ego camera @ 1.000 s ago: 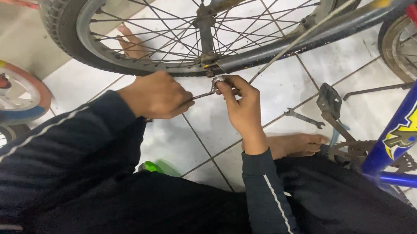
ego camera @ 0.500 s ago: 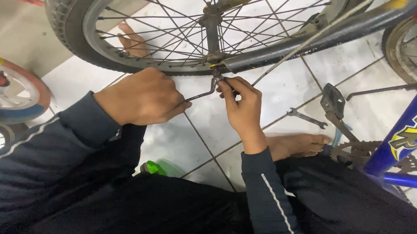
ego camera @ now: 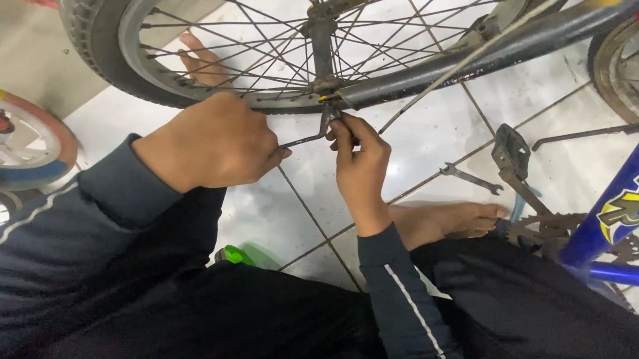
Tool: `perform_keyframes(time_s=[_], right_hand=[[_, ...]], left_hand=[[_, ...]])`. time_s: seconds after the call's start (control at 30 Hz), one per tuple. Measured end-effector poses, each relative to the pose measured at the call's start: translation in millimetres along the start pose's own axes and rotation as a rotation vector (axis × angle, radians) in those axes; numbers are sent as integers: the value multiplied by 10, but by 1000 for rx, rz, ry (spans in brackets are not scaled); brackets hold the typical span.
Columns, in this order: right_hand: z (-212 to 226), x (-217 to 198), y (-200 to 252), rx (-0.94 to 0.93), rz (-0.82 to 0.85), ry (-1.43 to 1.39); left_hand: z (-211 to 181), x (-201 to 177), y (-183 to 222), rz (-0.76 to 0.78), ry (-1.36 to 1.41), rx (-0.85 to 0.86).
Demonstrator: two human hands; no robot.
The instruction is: Removing an axle nut and washer from a bicycle wheel using a wrench and manual unscrewing.
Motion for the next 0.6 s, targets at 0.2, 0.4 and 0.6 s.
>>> perform_keyframes(time_s=[0.2, 0.4, 0.6], right_hand=[[-52, 32, -18, 24, -22, 2], [-147, 13, -30, 89, -28, -71], [-269, 67, 4, 170, -4, -122]], left_hand=[[-93, 139, 13, -109, -232, 110], [-17, -127, 78, -272, -202, 13], [-123, -174, 64, -113, -147, 55]])
Point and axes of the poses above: each hand's wrist, its own y-axis away from the middle knuckle, its own x-axis out of the palm, z = x × y, the point moved 9 cm from there along -y, towards the middle knuckle, and after that the axes turned 9 degrees about -z, right-handed, at the moved point
